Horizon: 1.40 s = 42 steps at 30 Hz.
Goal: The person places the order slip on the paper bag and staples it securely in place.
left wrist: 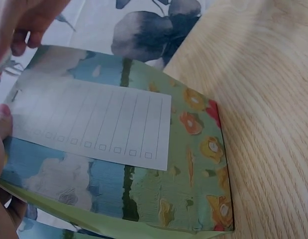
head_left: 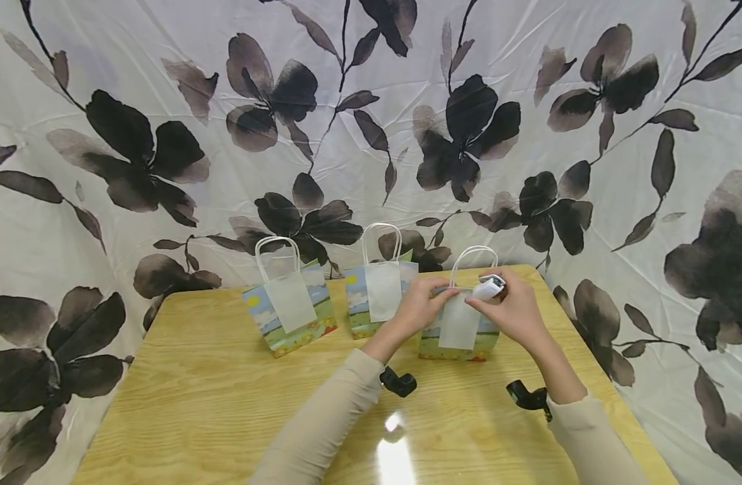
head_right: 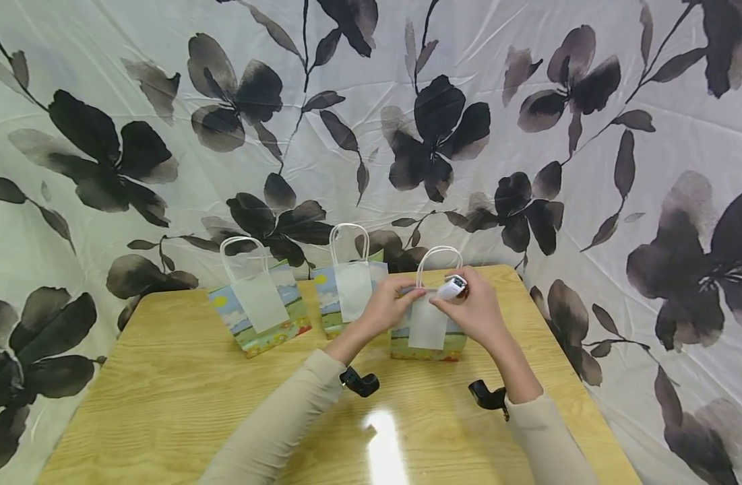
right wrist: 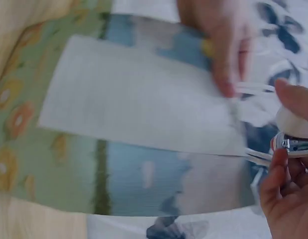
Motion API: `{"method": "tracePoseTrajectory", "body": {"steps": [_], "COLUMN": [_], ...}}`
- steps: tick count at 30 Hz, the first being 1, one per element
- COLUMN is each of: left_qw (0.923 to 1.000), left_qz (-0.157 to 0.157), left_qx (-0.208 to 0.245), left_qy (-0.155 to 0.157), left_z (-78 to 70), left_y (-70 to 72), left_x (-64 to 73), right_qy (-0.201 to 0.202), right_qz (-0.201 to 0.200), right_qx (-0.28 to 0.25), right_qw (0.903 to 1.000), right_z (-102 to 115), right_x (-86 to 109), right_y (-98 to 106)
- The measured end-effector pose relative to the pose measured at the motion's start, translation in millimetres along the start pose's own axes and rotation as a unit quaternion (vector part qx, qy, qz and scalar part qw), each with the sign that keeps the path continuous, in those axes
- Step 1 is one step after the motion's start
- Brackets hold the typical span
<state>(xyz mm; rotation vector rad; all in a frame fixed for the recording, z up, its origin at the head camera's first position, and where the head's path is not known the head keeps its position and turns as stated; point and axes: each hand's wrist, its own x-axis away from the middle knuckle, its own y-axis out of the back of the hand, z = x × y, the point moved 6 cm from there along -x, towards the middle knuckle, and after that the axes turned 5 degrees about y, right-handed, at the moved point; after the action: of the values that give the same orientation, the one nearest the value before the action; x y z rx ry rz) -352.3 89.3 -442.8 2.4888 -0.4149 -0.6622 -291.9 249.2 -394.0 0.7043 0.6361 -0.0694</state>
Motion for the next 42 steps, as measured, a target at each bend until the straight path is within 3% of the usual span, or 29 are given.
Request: {"method": "tracePoseTrajectory", "body": {"steps": [5, 9, 11, 16, 18, 19, 21, 23, 26, 30, 33, 37, 42], "left_qw": [1.0000, 1.0000, 0.9999, 0.9997, 0.9994, 0.9992, 0.9986, 0.9980, 0.9974, 0.9976, 0.9976, 0.9973, 0.9968], "left_qz": [0.006, -0.005, -0.006, 0.007, 0.009, 0.010, 0.011, 0.015, 0.025, 0.031, 0.025, 0.013, 0.011], "left_qx": [-0.003, -0.005, -0.009, -0.025, -0.033, -0.037, -0.049, -0.057, -0.065, -0.062, -0.064, -0.071, -0.079], "left_qy": [0.004, -0.002, -0.002, -0.003, -0.006, -0.008, -0.015, -0.021, -0.018, -0.006, -0.011, -0.014, -0.009], "left_z": [0.6, -0.7, -0.7, 0.7, 1.3, 1.4, 1.9, 1.7, 1.6, 0.7, -1.3, -3.4, -2.1], "left_y": [0.5, 3.8, 4.5, 3.3, 2.8, 2.8, 2.1, 1.5, 0.8, 1.7, 2.8, 4.8, 5.4], "left_x": [0.1, -1.5, -2.5, -6.0, -7.2, -7.6, -8.3, -8.7, -8.2, -6.7, -5.2, -3.1, -2.9], "right_qy": [-0.062, -0.101, -0.120, -0.131, -0.136, -0.138, -0.150, -0.160, -0.180, -0.221, -0.243, -0.243, -0.246], "right_qz": [-0.047, -0.101, -0.137, -0.212, -0.219, -0.212, -0.196, -0.182, -0.178, -0.186, -0.179, -0.161, -0.132], "right_qx": [-0.110, -0.211, -0.279, -0.450, -0.483, -0.489, -0.490, -0.474, -0.408, -0.252, -0.132, -0.002, 0.101], "right_qw": [0.9909, 0.9669, 0.9431, 0.8577, 0.8367, 0.8349, 0.8362, 0.8467, 0.8771, 0.9235, 0.9441, 0.9565, 0.9549], "right_z": [-3.5, -8.7, -12.9, -26.0, -32.8, -36.2, -42.5, -48.2, -56.7, -67.0, -73.1, -80.9, -90.3], "right_x": [8.6, 16.0, 21.1, 35.1, 41.0, 43.9, 49.8, 55.5, 64.1, 75.9, 84.2, 92.9, 100.8], "right_y": [20.5, 34.4, 40.0, 48.6, 50.1, 50.5, 50.5, 50.6, 51.6, 56.2, 60.0, 62.5, 60.8]}}
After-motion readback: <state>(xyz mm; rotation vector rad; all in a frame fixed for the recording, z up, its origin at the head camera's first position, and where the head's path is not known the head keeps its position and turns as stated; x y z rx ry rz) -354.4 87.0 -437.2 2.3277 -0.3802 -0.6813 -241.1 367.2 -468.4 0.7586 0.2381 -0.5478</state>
